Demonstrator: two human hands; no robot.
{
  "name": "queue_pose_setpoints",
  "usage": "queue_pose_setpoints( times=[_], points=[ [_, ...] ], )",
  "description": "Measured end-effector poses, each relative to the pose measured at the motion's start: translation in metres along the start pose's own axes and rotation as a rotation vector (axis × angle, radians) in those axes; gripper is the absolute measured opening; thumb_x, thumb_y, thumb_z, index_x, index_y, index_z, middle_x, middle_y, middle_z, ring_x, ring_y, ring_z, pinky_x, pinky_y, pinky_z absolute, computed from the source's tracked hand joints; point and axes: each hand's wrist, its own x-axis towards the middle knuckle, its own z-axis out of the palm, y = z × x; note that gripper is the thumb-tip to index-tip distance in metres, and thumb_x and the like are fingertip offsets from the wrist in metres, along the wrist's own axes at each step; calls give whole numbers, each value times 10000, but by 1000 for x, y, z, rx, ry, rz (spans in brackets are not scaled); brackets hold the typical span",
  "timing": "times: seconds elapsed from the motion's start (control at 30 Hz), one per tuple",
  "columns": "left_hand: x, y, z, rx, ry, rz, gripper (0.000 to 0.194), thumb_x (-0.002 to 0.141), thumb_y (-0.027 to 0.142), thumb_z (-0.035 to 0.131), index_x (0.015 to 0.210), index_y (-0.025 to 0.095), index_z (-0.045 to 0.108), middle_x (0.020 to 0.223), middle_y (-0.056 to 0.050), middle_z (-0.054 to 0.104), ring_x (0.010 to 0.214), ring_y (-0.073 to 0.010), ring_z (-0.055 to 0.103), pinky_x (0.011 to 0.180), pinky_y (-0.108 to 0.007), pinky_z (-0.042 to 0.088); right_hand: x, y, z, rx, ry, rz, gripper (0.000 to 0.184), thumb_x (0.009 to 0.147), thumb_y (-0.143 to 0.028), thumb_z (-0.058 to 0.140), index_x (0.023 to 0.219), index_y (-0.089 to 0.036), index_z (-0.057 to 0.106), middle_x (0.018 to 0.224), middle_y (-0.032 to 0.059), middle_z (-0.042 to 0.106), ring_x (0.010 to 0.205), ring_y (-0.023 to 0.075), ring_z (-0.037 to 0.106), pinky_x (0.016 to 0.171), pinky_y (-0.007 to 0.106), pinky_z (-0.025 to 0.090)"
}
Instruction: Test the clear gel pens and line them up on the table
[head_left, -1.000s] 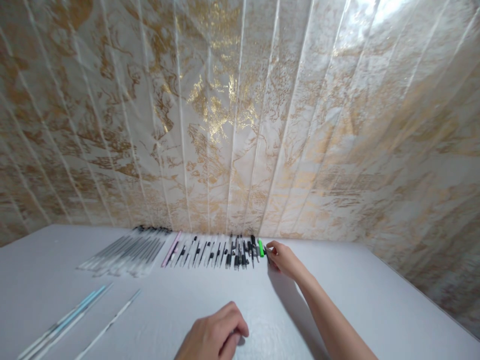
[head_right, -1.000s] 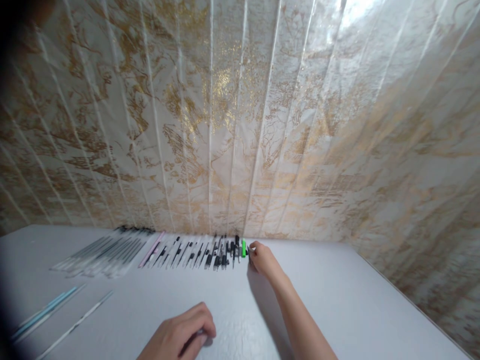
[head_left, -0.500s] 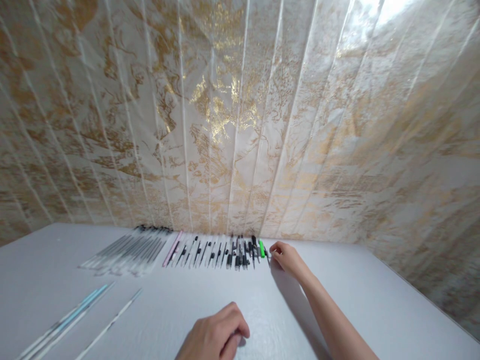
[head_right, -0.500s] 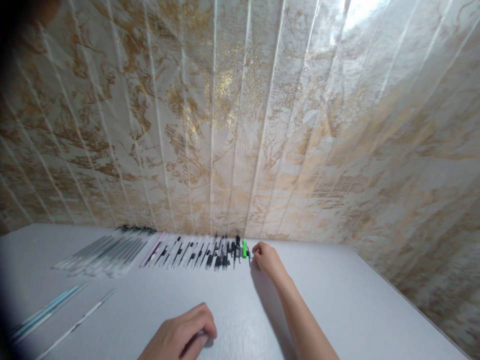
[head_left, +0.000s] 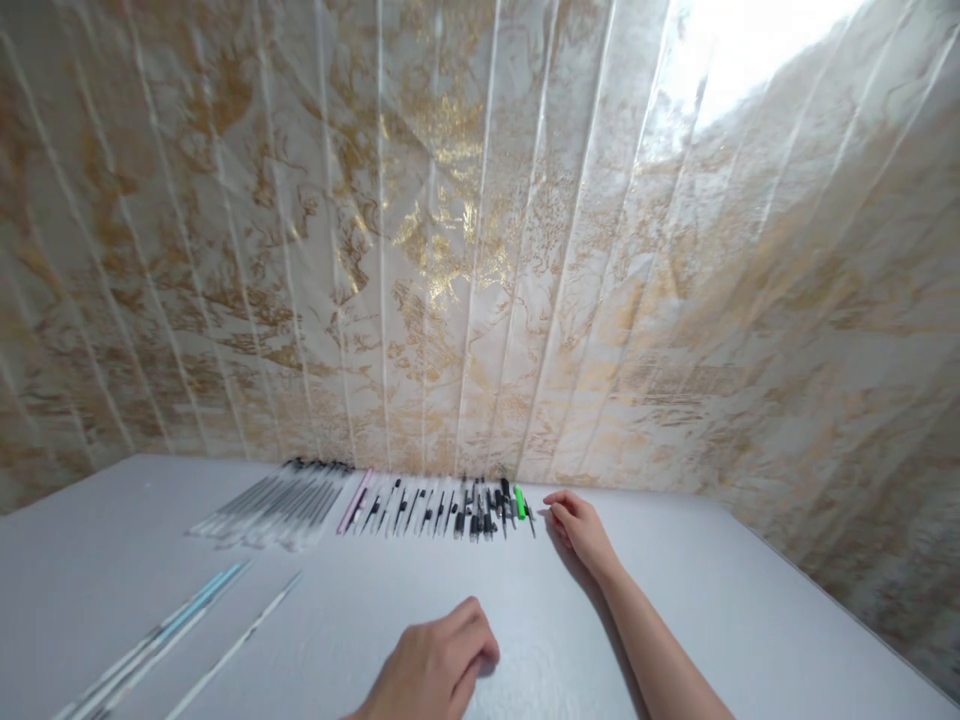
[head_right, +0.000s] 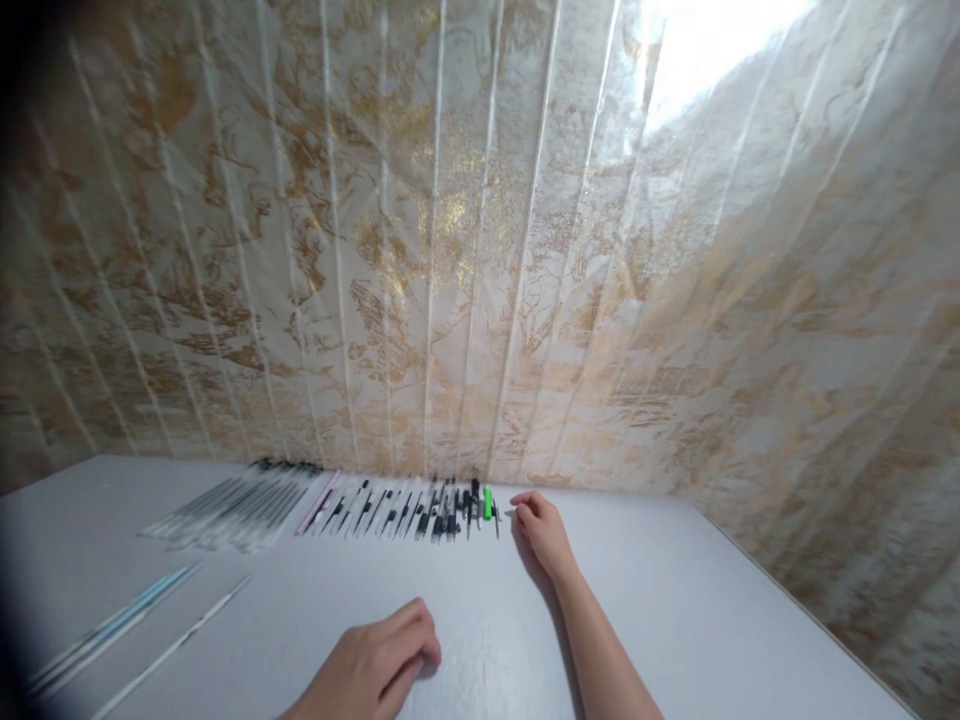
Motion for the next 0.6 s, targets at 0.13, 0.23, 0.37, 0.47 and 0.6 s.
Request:
queue_pose_setpoints(
  times=[0.13,0.23,0.37,0.47,0.6],
  points=[
    [-2,14,-8,-25,-23,-48,277,754,31,445,873,224,604,938,1,592,779,-130,599,721,-202,435,-23,-3,-5,110,-5,-45,333,697,-431,499,824,-146,616,500,-61,422,422,95,354,407,217,272],
    [-9,21,-25,-140,-24,-174,240,749,87,480,880,215,635,927,4,603,725,-117,584,714,-208,445,-43,0,-14,201,-28,-21,348,688,-460,565,829,-150,635,513,-59,431,426,90,354,409,217,269],
    [-40,4,-63,-145,147,-295,212,758,159,459,886,199,624,950,-16,627,772,-139,584,726,-234,454,-70,6,-31,260,-99,15,366,677,-491,623,824,-158,653,494,-66,414,409,82,341,413,221,265],
    [-83,-38,-95,17,356,-387,232,797,274,419,903,204,613,936,-31,649,825,-175,592,788,-281,462,-88,8,-44,266,-127,21,370,687,-507,628,818,-162,655,475,-72,387,401,79,334,416,220,258],
    [-149,-95,-135,216,551,-592,253,704,365,423,813,215,595,810,-26,642,733,-209,596,726,-312,478,-102,9,-53,264,-120,9,378,686,-510,629,816,-156,653,463,-70,389,398,77,334,413,213,247]
  ],
)
